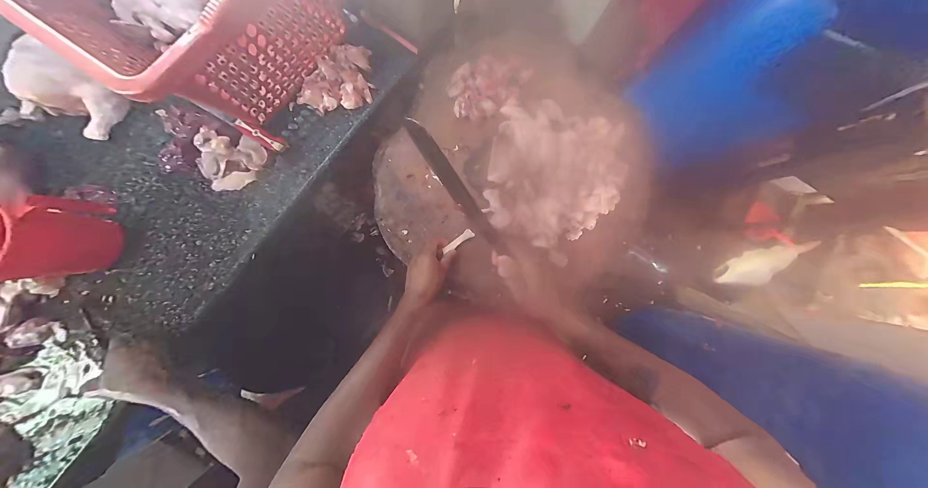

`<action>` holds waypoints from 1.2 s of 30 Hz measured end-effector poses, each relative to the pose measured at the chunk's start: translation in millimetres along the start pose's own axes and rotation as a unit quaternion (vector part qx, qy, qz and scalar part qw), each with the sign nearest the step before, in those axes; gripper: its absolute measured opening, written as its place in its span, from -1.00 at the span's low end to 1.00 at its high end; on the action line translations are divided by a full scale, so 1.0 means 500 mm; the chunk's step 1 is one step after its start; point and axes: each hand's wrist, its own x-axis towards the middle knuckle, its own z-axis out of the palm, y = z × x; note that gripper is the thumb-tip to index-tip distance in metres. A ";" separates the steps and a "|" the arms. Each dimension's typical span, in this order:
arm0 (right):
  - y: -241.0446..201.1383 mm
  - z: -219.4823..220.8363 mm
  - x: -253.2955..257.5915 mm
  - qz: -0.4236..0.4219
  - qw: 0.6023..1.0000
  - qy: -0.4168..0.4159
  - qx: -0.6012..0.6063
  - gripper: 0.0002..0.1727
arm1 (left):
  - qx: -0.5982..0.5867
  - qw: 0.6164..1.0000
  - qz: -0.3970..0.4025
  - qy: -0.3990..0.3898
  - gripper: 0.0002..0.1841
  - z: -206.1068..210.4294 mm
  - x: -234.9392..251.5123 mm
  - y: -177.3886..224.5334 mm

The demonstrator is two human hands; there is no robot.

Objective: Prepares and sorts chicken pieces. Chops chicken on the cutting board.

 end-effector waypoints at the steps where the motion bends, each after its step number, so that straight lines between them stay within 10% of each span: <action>1: -0.001 0.013 -0.005 -0.002 1.000 -0.007 -0.010 -0.30 | 0.003 1.000 -0.005 0.004 -0.59 0.002 -0.004 0.005; 5: 0.074 0.076 0.018 0.171 0.967 -0.185 -0.037 -0.35 | 0.052 0.999 -0.011 0.002 -0.52 0.008 -0.001 0.022; 12: 0.109 -0.039 -0.074 0.177 0.971 -0.157 -0.027 -0.42 | -0.254 0.966 0.048 0.029 -0.67 -0.057 0.052 0.007; 17: 0.219 -0.099 -0.164 0.184 0.905 -0.333 -0.189 -0.42 | -0.001 0.990 0.129 -0.051 -0.57 -0.059 0.167 0.069; 22: 0.198 -0.078 -0.170 0.163 0.904 -0.308 -0.246 -0.54 | 0.164 0.976 0.113 -0.091 -0.68 -0.074 0.176 0.073; 28: 0.211 -0.040 -0.168 0.154 0.928 -0.286 -0.180 -0.61 | 0.153 0.981 -0.016 0.121 -0.49 -0.270 0.090 -0.016; 36: 0.150 0.024 -0.051 0.063 0.939 -0.309 -0.134 -0.45 | 0.251 0.951 0.160 -0.081 -0.48 0.034 0.087 0.247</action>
